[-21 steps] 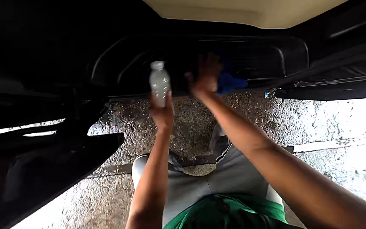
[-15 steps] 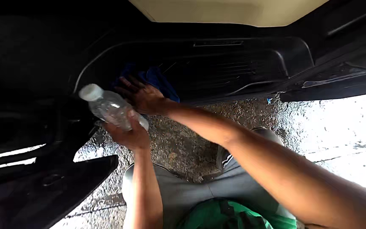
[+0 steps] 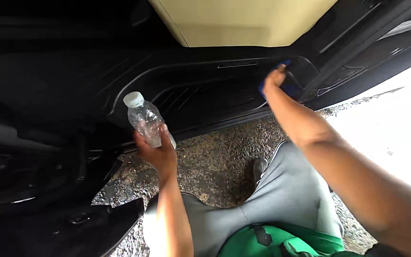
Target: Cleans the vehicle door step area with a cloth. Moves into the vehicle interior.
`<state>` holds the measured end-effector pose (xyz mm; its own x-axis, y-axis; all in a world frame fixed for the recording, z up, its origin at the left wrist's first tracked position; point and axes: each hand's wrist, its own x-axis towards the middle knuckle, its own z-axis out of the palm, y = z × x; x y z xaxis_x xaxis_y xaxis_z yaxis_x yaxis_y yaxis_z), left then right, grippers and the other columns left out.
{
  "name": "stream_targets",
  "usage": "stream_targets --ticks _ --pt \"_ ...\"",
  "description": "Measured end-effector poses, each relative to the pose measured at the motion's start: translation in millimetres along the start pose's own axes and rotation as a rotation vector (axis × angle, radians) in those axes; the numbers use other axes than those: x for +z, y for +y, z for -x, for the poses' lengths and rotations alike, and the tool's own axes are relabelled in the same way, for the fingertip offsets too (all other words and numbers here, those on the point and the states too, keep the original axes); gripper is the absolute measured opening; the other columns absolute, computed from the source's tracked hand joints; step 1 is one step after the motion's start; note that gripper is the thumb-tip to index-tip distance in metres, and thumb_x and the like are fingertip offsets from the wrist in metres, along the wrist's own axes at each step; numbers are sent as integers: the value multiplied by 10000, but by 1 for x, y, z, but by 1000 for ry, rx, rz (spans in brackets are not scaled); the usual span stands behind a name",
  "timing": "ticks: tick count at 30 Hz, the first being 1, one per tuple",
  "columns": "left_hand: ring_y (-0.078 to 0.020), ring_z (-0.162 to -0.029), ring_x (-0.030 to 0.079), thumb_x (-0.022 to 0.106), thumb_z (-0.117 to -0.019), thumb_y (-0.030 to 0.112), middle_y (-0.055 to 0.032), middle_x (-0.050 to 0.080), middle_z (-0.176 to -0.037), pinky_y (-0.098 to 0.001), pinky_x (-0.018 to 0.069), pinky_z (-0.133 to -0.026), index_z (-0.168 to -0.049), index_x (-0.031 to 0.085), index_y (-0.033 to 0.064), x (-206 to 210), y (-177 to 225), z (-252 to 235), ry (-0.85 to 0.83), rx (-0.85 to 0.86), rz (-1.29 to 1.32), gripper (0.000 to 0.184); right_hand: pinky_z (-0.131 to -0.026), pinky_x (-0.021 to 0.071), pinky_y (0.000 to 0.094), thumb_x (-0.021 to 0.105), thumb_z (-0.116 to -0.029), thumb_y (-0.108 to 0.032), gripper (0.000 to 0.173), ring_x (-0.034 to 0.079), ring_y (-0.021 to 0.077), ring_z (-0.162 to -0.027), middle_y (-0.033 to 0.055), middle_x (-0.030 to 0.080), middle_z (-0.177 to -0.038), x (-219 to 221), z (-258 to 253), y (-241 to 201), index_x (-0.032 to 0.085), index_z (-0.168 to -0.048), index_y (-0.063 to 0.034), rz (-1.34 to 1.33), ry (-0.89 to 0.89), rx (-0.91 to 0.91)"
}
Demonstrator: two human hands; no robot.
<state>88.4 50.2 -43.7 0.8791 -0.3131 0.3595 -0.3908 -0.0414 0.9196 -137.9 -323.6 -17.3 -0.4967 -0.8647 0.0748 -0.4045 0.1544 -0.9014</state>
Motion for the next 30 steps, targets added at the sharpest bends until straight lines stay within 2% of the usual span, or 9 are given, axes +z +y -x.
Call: stream_targets --ticks 3,5,8,14,17,20,24,27,30 --pt "-149 -1226 607 698 -969 308 -199 605 -1334 -297 485 -1068 -1445 434 -82 -5 -2 0 40 8 23 670 -1219 333 379 172 -1112 -472 707 305 311 -1523 245 213 -1659 67 147 -58 4 -1615 -4 -408 -115 47" --pt "-154 -1228 604 695 -975 299 -204 603 -1327 -295 488 -1067 -1430 441 -97 -4 -8 1 67 39 57 655 -1251 275 416 181 -1077 -572 799 171 310 -1571 217 38 -1704 93 254 -85 -93 -1625 -59 -589 -346 138" --pt "-206 -1270 582 681 -976 269 -266 569 -1367 -312 465 -1093 -1442 406 -139 -7 -13 3 37 26 51 677 -1249 246 507 168 -1065 -612 794 175 312 -1568 185 49 -1713 92 324 -122 -91 -1641 -131 -765 -663 359" --pt "-259 -1287 573 666 -978 241 -331 541 -1381 -309 435 -1112 -1443 395 -168 -21 -3 8 33 -22 -72 677 -1222 322 485 268 -1116 -316 613 86 558 -1522 380 -34 -1643 62 89 -50 165 -1611 30 -38 -32 -235" --pt "-265 -1303 563 664 -974 240 -332 540 -1389 -302 425 -1115 -1453 398 -156 -21 -2 8 16 -41 -108 676 -1277 191 444 283 -1101 -357 600 57 467 -1562 288 -13 -1687 41 -15 -24 247 -1628 -74 18 104 -320" --pt "-230 -1289 575 649 -996 218 -316 546 -1384 -290 441 -1109 -1441 407 -158 -9 -4 6 -7 -2 -54 631 -1264 120 606 367 -1091 -283 515 146 486 -1540 286 298 -1625 31 54 -18 470 -1490 27 117 -20 -781" --pt "-206 -1287 577 641 -1006 229 -294 537 -1402 -292 450 -1109 -1458 380 -151 11 -9 0 -17 -12 -10 646 -1223 175 656 286 -1051 -561 620 343 320 -1510 54 494 -1563 53 106 -22 530 -1504 -215 234 -298 -1303" --pt "-184 -1200 620 633 -1009 222 -266 570 -1345 -307 499 -1058 -1459 376 -140 11 -10 -1 -23 -42 4 632 -1178 296 569 236 -1076 -543 612 493 297 -1387 71 572 -1482 28 16 -8 577 -1454 -204 447 -237 -1304" --pt "-166 -1155 638 620 -1015 219 -250 569 -1336 -315 527 -1025 -1467 361 -133 7 -8 5 -37 -36 24 629 -1266 147 574 198 -1099 -478 633 295 310 -1536 111 390 -1631 -28 -110 43 400 -1577 -115 663 -67 -1028"
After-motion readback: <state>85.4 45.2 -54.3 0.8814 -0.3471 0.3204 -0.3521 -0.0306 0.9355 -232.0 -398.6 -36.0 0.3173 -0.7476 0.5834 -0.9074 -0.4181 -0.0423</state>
